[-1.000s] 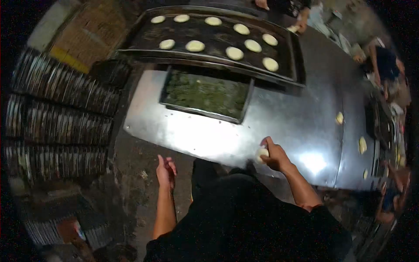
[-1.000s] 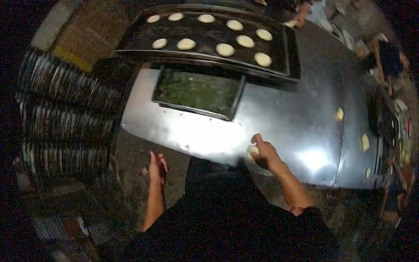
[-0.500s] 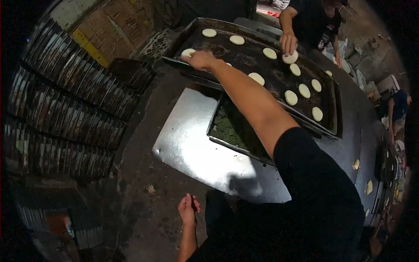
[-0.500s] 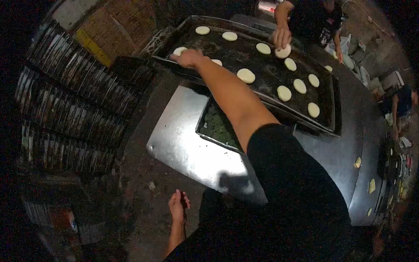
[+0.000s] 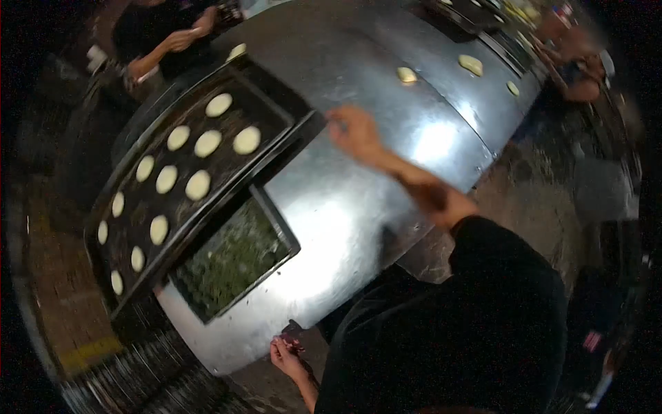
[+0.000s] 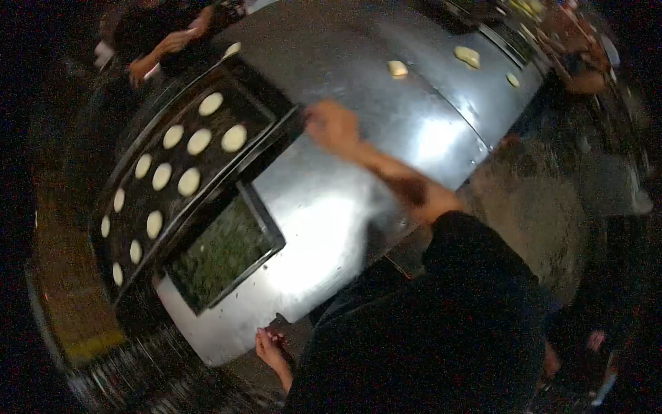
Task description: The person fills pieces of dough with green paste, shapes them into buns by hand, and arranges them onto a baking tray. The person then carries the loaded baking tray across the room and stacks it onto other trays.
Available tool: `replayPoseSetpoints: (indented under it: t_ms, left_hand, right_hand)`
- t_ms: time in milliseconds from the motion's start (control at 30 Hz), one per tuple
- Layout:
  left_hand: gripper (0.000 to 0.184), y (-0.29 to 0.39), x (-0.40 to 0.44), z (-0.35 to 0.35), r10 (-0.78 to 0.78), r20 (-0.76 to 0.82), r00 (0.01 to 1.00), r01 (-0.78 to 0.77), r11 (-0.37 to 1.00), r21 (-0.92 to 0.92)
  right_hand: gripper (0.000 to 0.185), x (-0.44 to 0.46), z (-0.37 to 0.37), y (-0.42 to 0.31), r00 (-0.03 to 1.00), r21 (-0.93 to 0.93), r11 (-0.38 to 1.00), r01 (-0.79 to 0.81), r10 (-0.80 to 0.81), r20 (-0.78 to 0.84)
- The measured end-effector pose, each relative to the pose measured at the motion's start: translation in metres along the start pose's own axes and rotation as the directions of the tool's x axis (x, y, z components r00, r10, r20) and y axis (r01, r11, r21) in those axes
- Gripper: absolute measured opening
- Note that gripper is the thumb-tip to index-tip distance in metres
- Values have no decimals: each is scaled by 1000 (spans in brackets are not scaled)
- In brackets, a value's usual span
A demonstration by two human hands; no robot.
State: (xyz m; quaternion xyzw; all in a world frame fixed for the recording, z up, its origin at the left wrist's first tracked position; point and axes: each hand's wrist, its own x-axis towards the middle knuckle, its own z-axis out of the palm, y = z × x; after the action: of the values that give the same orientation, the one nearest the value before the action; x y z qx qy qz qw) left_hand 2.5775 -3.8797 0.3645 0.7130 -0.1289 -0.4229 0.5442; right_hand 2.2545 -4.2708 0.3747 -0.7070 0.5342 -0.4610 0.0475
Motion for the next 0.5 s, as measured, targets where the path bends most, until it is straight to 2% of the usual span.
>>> replayPoseSetpoints:
  t_ms: [33, 67, 133, 167, 200, 233, 300, 333, 400, 433, 467, 500]
  left_hand:
    - [26, -6, 5, 10, 11, 90, 996, -18, 997, 79]
    - [26, 2, 0, 32, 21, 107, 994, -31, 995, 91]
    - [25, 17, -17, 80, -59, 208, 976, 26, 987, 156]
    - [23, 15, -19, 95, -74, 248, 966, 16, 974, 227]
    - [23, 18, -25, 116, -58, 246, 967, -2, 972, 237]
    - [21, 25, -34, 141, -46, 319, 947, -44, 962, 269]
    - [15, 22, -35, 178, -1, 470, 883, -149, 948, 282]
    - [15, 23, -34, 201, 57, 487, 871, -193, 953, 233]
    - [14, 36, -34, 249, 194, 528, 827, -282, 955, 90]
    - [19, 46, -33, 275, 277, 550, 788, -387, 918, 91]
    - [17, 52, -24, 296, 346, 570, 746, -496, 859, 127]
    - [24, 65, -27, 323, 364, 549, 752, -517, 843, 148]
  right_hand:
    - [36, 9, -21, 69, 992, -280, 953, -119, 125, 5]
    - [45, 18, -46, 134, 988, -397, 909, -124, 152, 39]
    - [51, 45, -73, 209, 957, -569, 790, -228, 291, 21]
    - [51, 52, -77, 228, 955, -558, 794, -241, 295, 8]
    - [49, 58, -79, 243, 929, -612, 751, -249, 364, 68]
    - [48, 62, -80, 255, 895, -660, 708, -250, 429, 121]
    - [43, 68, -73, 277, 883, -618, 711, -336, 466, 57]
    - [40, 75, -75, 274, 868, -585, 707, -396, 496, 12]
    - [32, 62, -83, 235, 874, -199, 852, -485, 479, -78]
    - [31, 52, -84, 200, 879, -52, 878, -475, 472, -64]
    - [32, 36, -86, 159, 889, 92, 887, -452, 457, -42]
    - [34, 17, -90, 111, 868, 184, 849, -494, 494, 54]
